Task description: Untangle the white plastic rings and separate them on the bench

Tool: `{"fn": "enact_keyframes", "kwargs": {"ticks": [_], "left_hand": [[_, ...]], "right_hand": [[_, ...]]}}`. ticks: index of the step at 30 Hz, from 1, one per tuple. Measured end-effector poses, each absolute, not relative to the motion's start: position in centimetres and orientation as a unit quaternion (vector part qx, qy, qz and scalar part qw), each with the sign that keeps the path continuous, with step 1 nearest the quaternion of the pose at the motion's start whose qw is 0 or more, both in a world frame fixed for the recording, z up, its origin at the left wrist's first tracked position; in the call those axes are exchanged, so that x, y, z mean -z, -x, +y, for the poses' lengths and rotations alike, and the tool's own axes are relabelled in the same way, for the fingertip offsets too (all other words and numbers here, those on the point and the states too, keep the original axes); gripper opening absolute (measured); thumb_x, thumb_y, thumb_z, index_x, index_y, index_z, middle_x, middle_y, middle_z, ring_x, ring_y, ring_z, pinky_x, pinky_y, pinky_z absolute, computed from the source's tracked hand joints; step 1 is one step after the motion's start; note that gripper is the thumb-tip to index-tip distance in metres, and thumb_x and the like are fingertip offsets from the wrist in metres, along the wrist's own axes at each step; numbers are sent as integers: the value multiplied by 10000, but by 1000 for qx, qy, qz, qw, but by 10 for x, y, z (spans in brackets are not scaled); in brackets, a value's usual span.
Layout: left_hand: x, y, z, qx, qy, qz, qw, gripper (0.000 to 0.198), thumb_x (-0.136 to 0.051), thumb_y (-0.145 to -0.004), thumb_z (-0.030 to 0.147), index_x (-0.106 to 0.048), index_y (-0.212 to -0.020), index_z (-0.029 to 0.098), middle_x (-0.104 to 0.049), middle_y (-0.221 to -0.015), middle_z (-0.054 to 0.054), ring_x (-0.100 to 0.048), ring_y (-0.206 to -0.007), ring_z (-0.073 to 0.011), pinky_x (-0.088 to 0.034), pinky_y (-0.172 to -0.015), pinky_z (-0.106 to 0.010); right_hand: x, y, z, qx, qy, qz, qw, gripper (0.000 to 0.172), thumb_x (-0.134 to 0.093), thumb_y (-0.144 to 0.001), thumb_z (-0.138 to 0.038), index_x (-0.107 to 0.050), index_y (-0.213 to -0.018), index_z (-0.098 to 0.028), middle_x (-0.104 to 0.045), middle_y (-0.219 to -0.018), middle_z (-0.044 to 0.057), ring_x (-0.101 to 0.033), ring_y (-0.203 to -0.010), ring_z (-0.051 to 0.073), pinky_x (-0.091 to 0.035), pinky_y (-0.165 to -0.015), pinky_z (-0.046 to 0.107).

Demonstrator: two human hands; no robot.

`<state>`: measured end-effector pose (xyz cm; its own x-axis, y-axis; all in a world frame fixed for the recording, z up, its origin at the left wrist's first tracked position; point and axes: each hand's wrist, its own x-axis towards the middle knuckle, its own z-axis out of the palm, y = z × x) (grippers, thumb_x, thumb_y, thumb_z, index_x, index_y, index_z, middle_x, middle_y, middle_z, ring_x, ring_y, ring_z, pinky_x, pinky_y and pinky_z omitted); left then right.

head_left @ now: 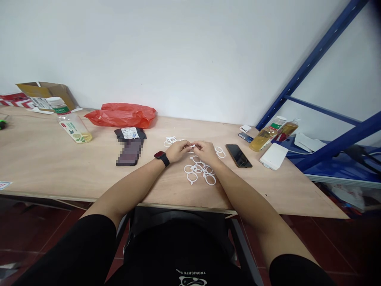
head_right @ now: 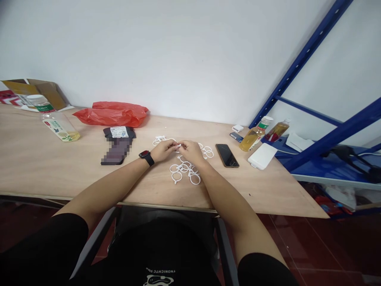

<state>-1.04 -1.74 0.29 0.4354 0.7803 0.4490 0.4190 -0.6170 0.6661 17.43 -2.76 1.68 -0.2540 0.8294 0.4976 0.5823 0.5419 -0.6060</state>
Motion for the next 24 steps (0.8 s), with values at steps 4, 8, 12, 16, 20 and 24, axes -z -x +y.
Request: {"fn": "enact_keyframes", "kwargs": {"ticks": [4,8,12,16,20,24], "left_hand": [[-5,5,-21,-379,-811,390,216,255,-506,-927,390,-643,-917,175,-693,-832,-37,-598,-745,-162,-450,-694,-278],[-5,3,-22,-380,-809,402,199,236,-519,-923,371,-649,-906,175,-698,-828,-42,-601,-741,-162,-453,-692,-278],[-6,3,-23,-385,-805,405,200,217,-539,-912,353,-652,-896,169,-694,-808,-37,-592,-718,-155,-441,-674,-274],[-9,1,-26,-392,-797,403,221,237,-544,-906,368,-646,-849,162,-681,-770,-28,-569,-672,-143,-420,-635,-264],[-8,-3,-27,-402,-787,395,251,254,-530,-913,385,-627,-847,159,-666,-746,-19,-555,-654,-136,-421,-625,-260],[-6,3,-17,-434,-757,427,239,219,-518,-919,359,-616,-885,166,-666,-791,-24,-574,-700,-143,-443,-670,-271]], "right_hand": [[-20,-170,-28,-173,486,-745,422,235,-583,-737,-207,-782,-862,-210,-738,-734,10,-662,-688,167,-493,-670,259],[-22,-166,-28,-211,525,-698,439,233,-579,-695,-212,-779,-811,-186,-725,-671,10,-635,-616,162,-463,-592,250],[-23,-164,-29,-210,534,-685,448,239,-564,-678,-207,-779,-780,-186,-728,-679,15,-628,-623,165,-463,-607,256],[-23,-163,-29,-207,537,-688,442,240,-544,-686,-200,-772,-761,-189,-722,-682,13,-614,-624,161,-454,-602,258],[-17,-166,-22,-214,533,-688,444,246,-523,-713,-200,-762,-769,-184,-697,-657,8,-598,-612,152,-448,-582,249],[-7,-175,-14,-267,477,-708,448,443,-570,-750,-224,-687,-1176,-180,-723,-839,18,-632,-688,141,-504,-662,254]]}}
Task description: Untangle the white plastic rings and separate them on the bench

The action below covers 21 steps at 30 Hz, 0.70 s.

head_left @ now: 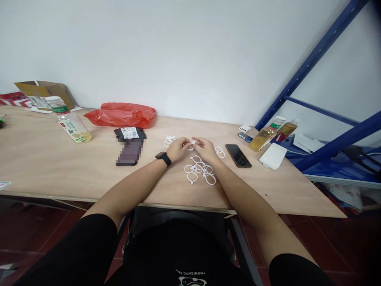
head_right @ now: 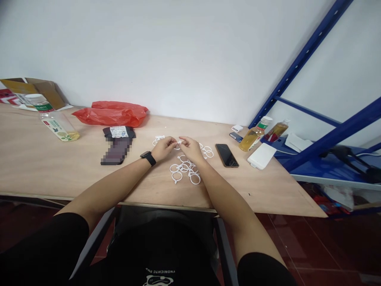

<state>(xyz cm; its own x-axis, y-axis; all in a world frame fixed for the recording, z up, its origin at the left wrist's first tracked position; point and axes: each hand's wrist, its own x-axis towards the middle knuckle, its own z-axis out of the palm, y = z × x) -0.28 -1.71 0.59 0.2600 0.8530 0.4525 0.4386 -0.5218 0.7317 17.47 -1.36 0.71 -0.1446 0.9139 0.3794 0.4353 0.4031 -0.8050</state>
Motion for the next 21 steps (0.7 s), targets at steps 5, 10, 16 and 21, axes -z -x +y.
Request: {"fn": "enact_keyframes", "kwargs": {"ticks": [5,10,16,21], "left_hand": [[-3,28,-2,-420,-743,510,107,160,-558,-888,311,-650,-916,184,-656,-973,-79,-594,-881,-202,-466,-813,-332],[3,37,2,-314,-773,550,42,183,-575,-867,308,-709,-910,190,-622,-1049,-83,-612,-819,-185,-473,-768,-306],[-4,32,-3,-341,-771,536,43,255,-581,-875,358,-723,-1008,193,-640,-1097,-91,-631,-915,-212,-480,-813,-316],[-12,20,-13,-385,-788,460,140,343,-541,-909,455,-712,-1030,183,-712,-966,-70,-635,-886,-198,-476,-823,-312]], "right_hand": [[-9,-189,-14,-191,420,-827,322,487,-584,-694,-65,-714,-1137,-222,-722,-1074,53,-644,-984,196,-484,-932,349],[-13,-194,-15,-124,368,-899,202,304,-638,-709,-83,-774,-933,-237,-731,-967,42,-633,-952,216,-460,-925,356],[-15,-192,-16,-78,408,-888,197,201,-600,-762,-97,-753,-845,-198,-720,-854,57,-625,-843,201,-452,-807,309],[-19,-188,-18,-80,462,-820,328,142,-595,-812,-193,-720,-879,-195,-706,-847,49,-615,-792,182,-456,-758,296]]}}
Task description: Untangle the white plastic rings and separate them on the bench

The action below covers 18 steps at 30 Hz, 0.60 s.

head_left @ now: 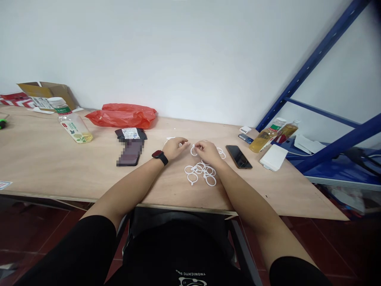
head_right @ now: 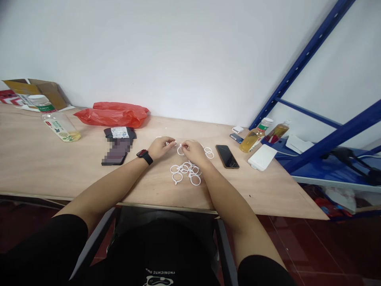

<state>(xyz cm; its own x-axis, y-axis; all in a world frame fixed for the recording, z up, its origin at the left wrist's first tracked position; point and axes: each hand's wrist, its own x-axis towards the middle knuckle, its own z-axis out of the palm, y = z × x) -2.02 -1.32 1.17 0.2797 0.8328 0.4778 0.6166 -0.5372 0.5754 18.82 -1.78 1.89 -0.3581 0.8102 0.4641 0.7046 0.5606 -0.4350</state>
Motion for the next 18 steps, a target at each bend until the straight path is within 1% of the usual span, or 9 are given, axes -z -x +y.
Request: {"fn": "enact_keyframes", "kwargs": {"ticks": [2,4,7,9,12,15,18], "left_hand": [[-11,14,-17,-364,-803,429,196,362,-562,-892,467,-709,-1038,170,-723,-904,-56,-629,-795,-177,-469,-750,-290],[-9,9,-20,-346,-815,407,224,330,-534,-905,429,-715,-963,160,-711,-826,-40,-603,-723,-156,-442,-684,-270],[-7,5,-24,-335,-821,403,228,329,-469,-929,373,-699,-837,156,-666,-724,-18,-551,-652,-133,-387,-620,-256],[-7,6,-25,-330,-821,408,225,341,-473,-928,392,-689,-806,158,-640,-691,-9,-527,-630,-126,-357,-595,-252],[-7,7,-26,-328,-826,404,219,351,-484,-926,423,-676,-791,161,-625,-685,-5,-512,-620,-120,-341,-589,-248],[-9,7,-26,-333,-837,383,205,333,-489,-928,418,-665,-801,165,-623,-696,-6,-513,-630,-121,-348,-602,-247],[-11,8,-27,-330,-847,373,185,322,-490,-929,409,-653,-789,169,-624,-699,-12,-521,-637,-125,-351,-611,-251]], "right_hand": [[-19,-186,-19,-85,467,-800,366,134,-601,-811,-219,-719,-870,-197,-703,-843,47,-615,-780,176,-461,-751,293],[-19,-185,-21,-110,460,-795,380,133,-615,-796,-230,-720,-871,-195,-702,-836,41,-612,-751,164,-466,-728,282],[-18,-184,-24,-187,445,-792,374,214,-617,-783,-237,-716,-967,-189,-705,-809,22,-607,-692,142,-470,-677,260],[-17,-183,-25,-238,443,-780,372,245,-595,-787,-241,-715,-993,-182,-713,-797,17,-610,-675,133,-470,-649,245],[-15,-182,-24,-280,453,-753,386,210,-577,-768,-240,-727,-898,-170,-718,-771,21,-599,-634,123,-453,-596,228],[-13,-182,-20,-309,454,-727,412,183,-590,-735,-261,-717,-823,-162,-699,-714,19,-567,-575,117,-424,-538,221],[-10,-184,-16,-350,436,-714,422,179,-613,-707,-291,-701,-790,-158,-677,-681,17,-563,-563,122,-429,-538,232]]}}
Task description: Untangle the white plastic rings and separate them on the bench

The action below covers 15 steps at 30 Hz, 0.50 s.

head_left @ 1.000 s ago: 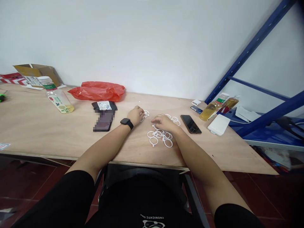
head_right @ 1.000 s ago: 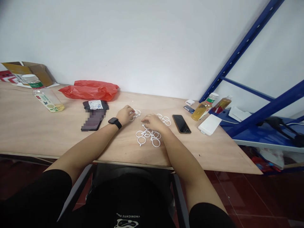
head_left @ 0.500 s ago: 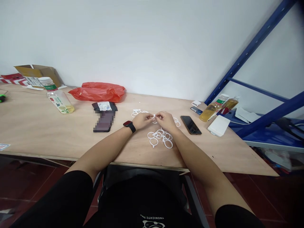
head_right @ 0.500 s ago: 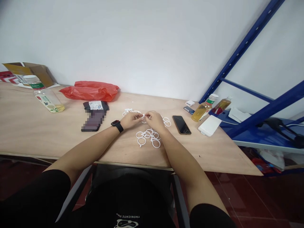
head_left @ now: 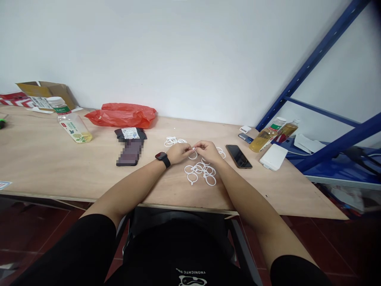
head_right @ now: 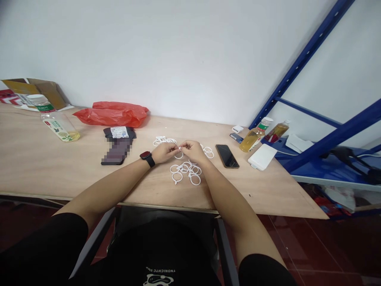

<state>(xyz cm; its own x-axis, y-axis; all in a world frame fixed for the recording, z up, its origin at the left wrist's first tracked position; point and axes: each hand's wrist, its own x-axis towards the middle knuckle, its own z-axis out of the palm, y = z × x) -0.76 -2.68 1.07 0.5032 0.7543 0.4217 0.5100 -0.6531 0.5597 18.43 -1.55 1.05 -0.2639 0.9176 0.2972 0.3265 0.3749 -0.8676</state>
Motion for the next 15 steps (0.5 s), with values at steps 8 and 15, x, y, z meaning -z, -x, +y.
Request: {"fn": "enact_keyframes", "kwargs": {"ticks": [8,15], "left_hand": [[-14,6,-29,-296,-875,363,124,287,-508,-904,342,-627,-709,169,-631,-687,-25,-526,-632,-130,-344,-609,-257],[-15,3,-29,-298,-877,369,76,259,-504,-881,298,-602,-680,168,-630,-675,-26,-526,-630,-132,-336,-606,-263]], "right_hand": [[-10,-178,-16,-362,432,-708,425,157,-582,-609,-234,-664,-724,-165,-657,-670,9,-563,-592,133,-425,-562,242],[-17,-172,-21,-307,451,-723,425,131,-493,-603,-211,-612,-646,-179,-593,-618,-19,-497,-561,114,-385,-550,237]]}}
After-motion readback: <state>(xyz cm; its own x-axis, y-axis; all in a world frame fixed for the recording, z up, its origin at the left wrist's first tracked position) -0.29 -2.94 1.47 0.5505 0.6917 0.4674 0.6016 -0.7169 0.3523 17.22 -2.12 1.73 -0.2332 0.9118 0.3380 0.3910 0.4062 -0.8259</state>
